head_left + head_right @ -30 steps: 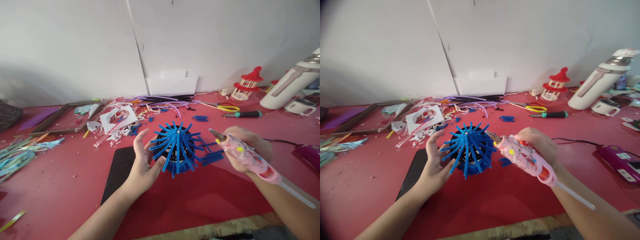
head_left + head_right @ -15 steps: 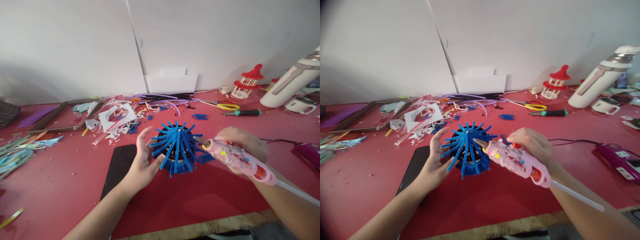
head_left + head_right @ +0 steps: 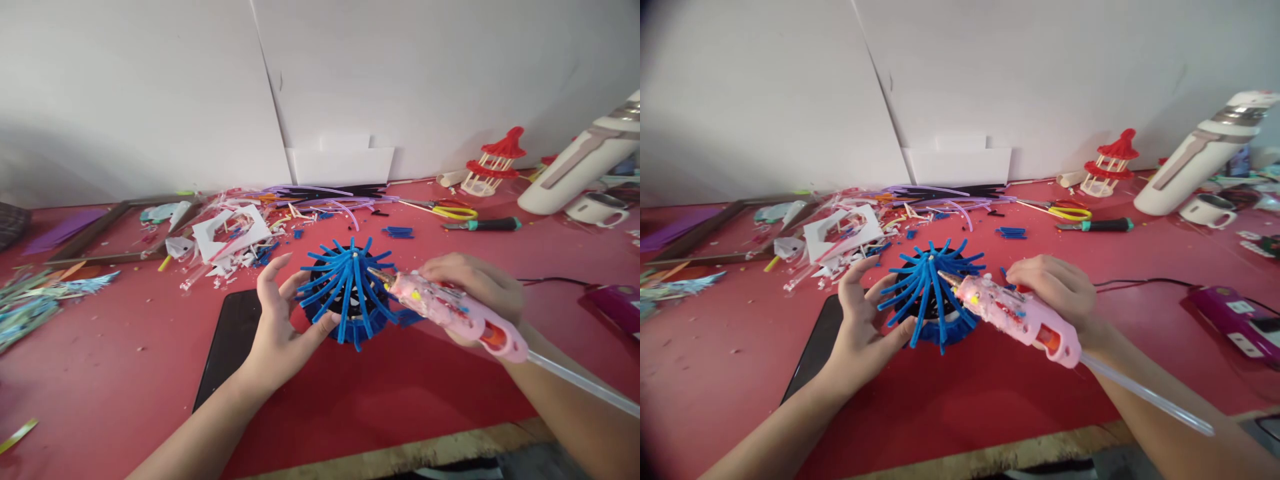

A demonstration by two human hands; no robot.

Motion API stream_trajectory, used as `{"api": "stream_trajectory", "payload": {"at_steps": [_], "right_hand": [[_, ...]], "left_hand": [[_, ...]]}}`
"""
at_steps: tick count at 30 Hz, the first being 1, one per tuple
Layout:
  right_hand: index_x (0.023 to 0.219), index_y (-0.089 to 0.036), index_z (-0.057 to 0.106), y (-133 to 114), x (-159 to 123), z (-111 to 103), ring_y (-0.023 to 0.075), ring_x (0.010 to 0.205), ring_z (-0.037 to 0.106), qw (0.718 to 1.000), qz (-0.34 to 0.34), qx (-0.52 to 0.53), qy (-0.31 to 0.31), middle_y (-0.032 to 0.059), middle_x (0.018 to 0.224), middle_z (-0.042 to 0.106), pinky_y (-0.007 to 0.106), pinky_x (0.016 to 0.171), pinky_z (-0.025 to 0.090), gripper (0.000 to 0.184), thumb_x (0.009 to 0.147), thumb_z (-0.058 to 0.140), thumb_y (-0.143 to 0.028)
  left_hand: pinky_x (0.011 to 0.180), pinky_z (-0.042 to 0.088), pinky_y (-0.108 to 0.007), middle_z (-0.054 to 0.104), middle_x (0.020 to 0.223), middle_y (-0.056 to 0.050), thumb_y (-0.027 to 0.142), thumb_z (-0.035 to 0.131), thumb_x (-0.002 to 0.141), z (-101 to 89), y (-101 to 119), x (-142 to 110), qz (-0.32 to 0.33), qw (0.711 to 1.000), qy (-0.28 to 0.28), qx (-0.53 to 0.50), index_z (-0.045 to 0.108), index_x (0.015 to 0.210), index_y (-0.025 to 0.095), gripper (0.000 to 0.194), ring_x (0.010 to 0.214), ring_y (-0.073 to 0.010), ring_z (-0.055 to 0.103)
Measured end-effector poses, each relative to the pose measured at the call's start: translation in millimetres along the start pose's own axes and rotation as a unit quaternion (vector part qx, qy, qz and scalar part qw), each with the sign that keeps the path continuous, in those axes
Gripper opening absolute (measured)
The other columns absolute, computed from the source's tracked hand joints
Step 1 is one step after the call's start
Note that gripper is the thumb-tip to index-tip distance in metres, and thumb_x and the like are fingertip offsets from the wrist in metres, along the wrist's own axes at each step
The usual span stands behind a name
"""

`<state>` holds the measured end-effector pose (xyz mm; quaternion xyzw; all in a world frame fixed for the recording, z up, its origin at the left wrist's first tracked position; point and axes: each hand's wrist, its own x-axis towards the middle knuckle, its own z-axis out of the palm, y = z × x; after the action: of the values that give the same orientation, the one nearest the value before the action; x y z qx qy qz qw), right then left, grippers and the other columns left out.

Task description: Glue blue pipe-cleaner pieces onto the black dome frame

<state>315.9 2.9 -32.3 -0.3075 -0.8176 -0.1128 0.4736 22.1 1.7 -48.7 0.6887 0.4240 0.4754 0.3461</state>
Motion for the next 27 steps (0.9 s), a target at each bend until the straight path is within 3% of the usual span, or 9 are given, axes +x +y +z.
{"api": "stream_trajectory", "payload": {"at_steps": [6,12,15,21,27], "right_hand": [[0.103,-0.022,0.062,-2.5,-0.3,0.1,0.0208,0.079,0.071,1.000,0.008,-0.023,-0.001,0.0067,0.088,0.071,0.035,0.070,0.061,0.013,0.091,0.058,-0.019],[0.111,-0.021,0.063,-2.9,-0.1,0.0,0.0216,0.077,0.070,1.000,0.007,-0.023,0.000,0.0084,0.087,0.072,0.036,0.069,0.061,0.018,0.094,0.056,-0.020],[0.113,-0.022,0.062,-2.0,-1.1,-0.1,0.0224,0.080,0.071,1.000,0.009,-0.020,-0.006,0.0087,0.091,0.073,0.037,0.071,0.061,0.022,0.093,0.057,-0.019],[0.098,-0.023,0.061,-3.0,-2.9,2.2,0.0197,0.076,0.069,0.999,0.028,-0.029,0.000,0.0059,0.085,0.071,0.034,0.067,0.058,0.006,0.094,0.057,-0.021],[0.093,-0.022,0.058,-6.8,-1.6,2.5,0.0183,0.074,0.067,0.999,0.034,-0.033,-0.002,0.0055,0.081,0.068,0.033,0.064,0.054,0.005,0.093,0.055,-0.017]], "left_hand": [[0.088,0.061,-0.042,0.055,0.118,-0.006,0.041,0.074,0.087,1.1,-0.5,-0.5,0.063,0.994,0.033,0.086,0.024,0.140,0.033,0.073,0.116,-0.0260,0.067],[0.097,0.059,-0.045,0.055,0.125,-0.008,0.036,0.077,0.086,1.9,-2.7,-0.7,0.097,0.992,0.046,0.071,0.026,0.141,0.033,0.075,0.122,-0.0261,0.064],[0.102,0.057,-0.050,0.055,0.127,-0.010,0.034,0.079,0.084,1.8,-3.9,-1.6,0.102,0.992,0.046,0.065,0.026,0.141,0.032,0.077,0.126,-0.0279,0.063],[0.105,0.054,-0.057,0.056,0.125,-0.012,0.035,0.079,0.084,2.5,-4.9,-2.8,0.093,0.993,0.047,0.058,0.026,0.140,0.029,0.077,0.126,-0.0295,0.063],[0.107,0.053,-0.059,0.057,0.124,-0.012,0.034,0.079,0.084,2.2,-4.1,-2.0,0.093,0.993,0.042,0.053,0.026,0.140,0.028,0.077,0.126,-0.0293,0.063]]}}
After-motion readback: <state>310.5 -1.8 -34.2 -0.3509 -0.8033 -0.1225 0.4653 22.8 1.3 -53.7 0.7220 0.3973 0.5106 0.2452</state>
